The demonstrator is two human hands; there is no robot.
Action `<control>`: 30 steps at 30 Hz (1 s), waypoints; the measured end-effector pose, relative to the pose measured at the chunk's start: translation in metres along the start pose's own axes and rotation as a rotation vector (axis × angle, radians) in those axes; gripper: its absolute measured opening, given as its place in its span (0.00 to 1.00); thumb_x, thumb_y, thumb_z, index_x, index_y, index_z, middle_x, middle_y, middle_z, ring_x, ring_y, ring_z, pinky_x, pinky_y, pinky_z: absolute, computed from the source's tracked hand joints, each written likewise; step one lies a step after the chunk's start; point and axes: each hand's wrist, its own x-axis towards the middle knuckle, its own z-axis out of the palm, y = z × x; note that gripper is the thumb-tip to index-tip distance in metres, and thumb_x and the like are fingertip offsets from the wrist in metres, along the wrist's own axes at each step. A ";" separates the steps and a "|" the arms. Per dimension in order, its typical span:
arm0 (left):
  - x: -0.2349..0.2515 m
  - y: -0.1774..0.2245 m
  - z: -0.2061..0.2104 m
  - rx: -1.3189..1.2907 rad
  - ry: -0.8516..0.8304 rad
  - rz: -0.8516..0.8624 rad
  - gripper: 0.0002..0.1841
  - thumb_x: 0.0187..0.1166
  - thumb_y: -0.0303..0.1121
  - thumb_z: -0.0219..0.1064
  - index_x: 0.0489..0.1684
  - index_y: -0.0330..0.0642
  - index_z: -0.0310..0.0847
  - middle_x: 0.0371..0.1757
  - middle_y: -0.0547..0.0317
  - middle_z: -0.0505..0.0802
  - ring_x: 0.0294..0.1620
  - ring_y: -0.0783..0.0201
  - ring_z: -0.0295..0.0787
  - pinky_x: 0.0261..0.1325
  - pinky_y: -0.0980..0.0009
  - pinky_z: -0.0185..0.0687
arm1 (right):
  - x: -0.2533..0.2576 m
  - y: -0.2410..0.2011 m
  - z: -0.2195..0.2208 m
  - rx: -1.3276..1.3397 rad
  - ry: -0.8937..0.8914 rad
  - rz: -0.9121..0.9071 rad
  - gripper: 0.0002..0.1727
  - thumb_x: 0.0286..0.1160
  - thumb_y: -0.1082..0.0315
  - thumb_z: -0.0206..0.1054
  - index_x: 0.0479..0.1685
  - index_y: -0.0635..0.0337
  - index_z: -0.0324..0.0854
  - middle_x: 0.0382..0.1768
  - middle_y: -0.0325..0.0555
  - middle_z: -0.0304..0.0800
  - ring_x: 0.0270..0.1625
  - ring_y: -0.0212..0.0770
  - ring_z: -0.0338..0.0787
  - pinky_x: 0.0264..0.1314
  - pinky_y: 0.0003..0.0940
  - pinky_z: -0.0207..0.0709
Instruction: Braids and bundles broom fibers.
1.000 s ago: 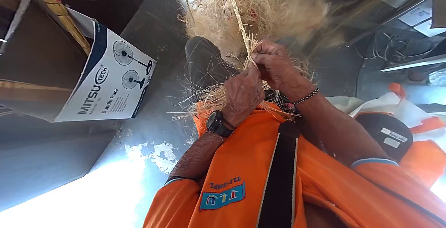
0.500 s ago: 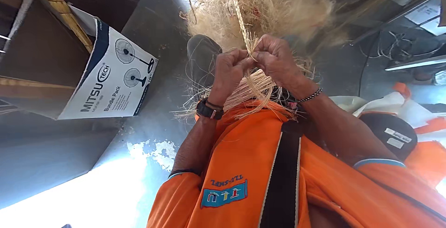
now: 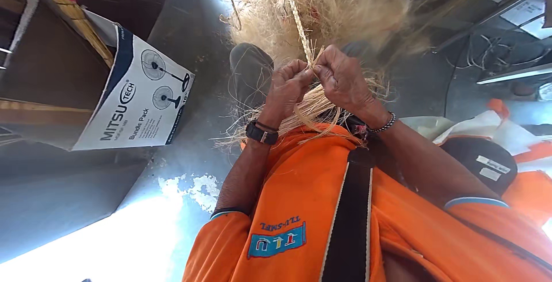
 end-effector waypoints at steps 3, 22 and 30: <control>0.000 -0.006 0.002 0.046 0.070 0.074 0.07 0.84 0.25 0.61 0.33 0.44 0.78 0.20 0.68 0.79 0.11 0.78 0.61 0.13 0.82 0.55 | 0.000 -0.003 -0.007 0.047 -0.077 0.066 0.10 0.86 0.66 0.59 0.41 0.62 0.80 0.26 0.42 0.82 0.24 0.35 0.81 0.32 0.34 0.77; 0.001 -0.020 0.025 0.165 0.197 0.270 0.05 0.84 0.24 0.62 0.36 0.37 0.79 0.21 0.64 0.82 0.15 0.73 0.72 0.17 0.78 0.67 | -0.027 -0.030 -0.047 0.073 -0.156 0.153 0.08 0.84 0.69 0.58 0.43 0.61 0.83 0.28 0.40 0.81 0.28 0.31 0.80 0.34 0.29 0.76; -0.001 -0.019 0.037 -0.091 0.207 0.083 0.07 0.87 0.24 0.57 0.36 0.40 0.78 0.19 0.64 0.79 0.11 0.75 0.63 0.12 0.80 0.58 | -0.048 -0.026 -0.029 0.009 -0.157 -0.046 0.07 0.78 0.75 0.59 0.40 0.64 0.83 0.23 0.46 0.82 0.21 0.39 0.79 0.23 0.38 0.72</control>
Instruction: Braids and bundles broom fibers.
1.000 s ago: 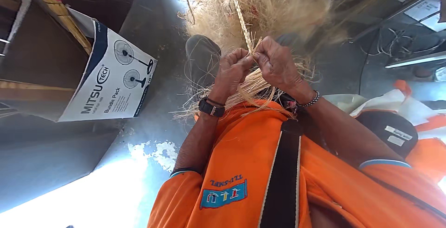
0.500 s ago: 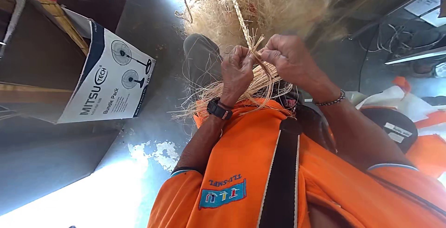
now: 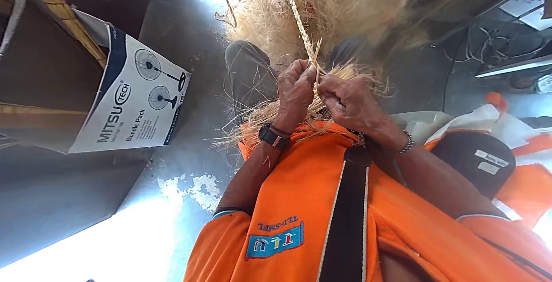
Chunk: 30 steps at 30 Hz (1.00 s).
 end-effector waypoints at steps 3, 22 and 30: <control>-0.004 0.002 0.000 -0.125 -0.011 -0.096 0.09 0.89 0.25 0.53 0.37 0.41 0.76 0.16 0.65 0.77 0.09 0.75 0.61 0.11 0.81 0.56 | -0.010 -0.011 -0.001 -0.147 -0.040 -0.029 0.08 0.74 0.76 0.63 0.44 0.64 0.87 0.19 0.49 0.82 0.18 0.47 0.82 0.19 0.46 0.72; 0.000 0.006 -0.012 -0.117 -0.064 0.079 0.08 0.84 0.23 0.58 0.34 0.41 0.79 0.15 0.67 0.77 0.11 0.75 0.68 0.12 0.81 0.64 | 0.050 0.004 -0.011 0.703 -0.126 0.443 0.16 0.79 0.78 0.63 0.64 0.66 0.76 0.42 0.48 0.89 0.34 0.37 0.92 0.40 0.33 0.91; 0.002 0.007 -0.015 -0.071 -0.098 0.134 0.06 0.84 0.23 0.59 0.36 0.39 0.81 0.16 0.66 0.79 0.11 0.75 0.69 0.13 0.80 0.66 | 0.057 0.020 -0.015 1.048 -0.215 0.578 0.11 0.77 0.77 0.59 0.53 0.61 0.80 0.23 0.38 0.78 0.10 0.25 0.63 0.09 0.17 0.57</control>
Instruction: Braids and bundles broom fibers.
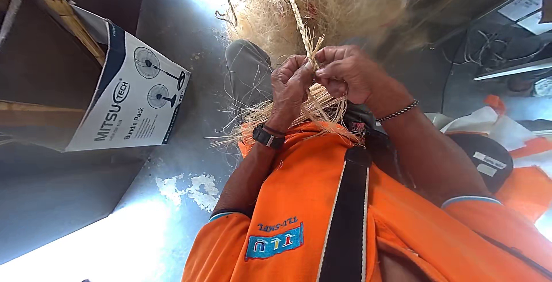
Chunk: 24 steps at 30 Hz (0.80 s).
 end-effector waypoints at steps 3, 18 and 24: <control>0.002 0.006 0.001 -0.036 -0.019 -0.047 0.08 0.85 0.24 0.58 0.36 0.39 0.81 0.15 0.67 0.76 0.10 0.75 0.66 0.12 0.80 0.64 | 0.004 0.007 -0.005 0.050 -0.029 -0.043 0.06 0.78 0.74 0.58 0.42 0.57 0.80 0.18 0.34 0.72 0.10 0.24 0.61 0.08 0.18 0.56; -0.001 0.013 -0.001 -0.072 -0.091 -0.097 0.11 0.89 0.26 0.51 0.38 0.42 0.79 0.14 0.70 0.73 0.10 0.76 0.64 0.13 0.81 0.61 | -0.008 0.011 -0.006 -0.177 0.023 -0.265 0.10 0.82 0.72 0.59 0.30 0.56 0.78 0.13 0.32 0.68 0.10 0.25 0.59 0.11 0.20 0.53; -0.003 0.013 -0.003 -0.101 -0.063 -0.116 0.10 0.86 0.25 0.56 0.35 0.42 0.81 0.12 0.71 0.73 0.10 0.77 0.65 0.13 0.81 0.63 | 0.001 0.010 -0.022 -0.657 -0.033 -0.554 0.10 0.83 0.73 0.59 0.34 0.63 0.84 0.26 0.36 0.82 0.25 0.23 0.75 0.30 0.20 0.69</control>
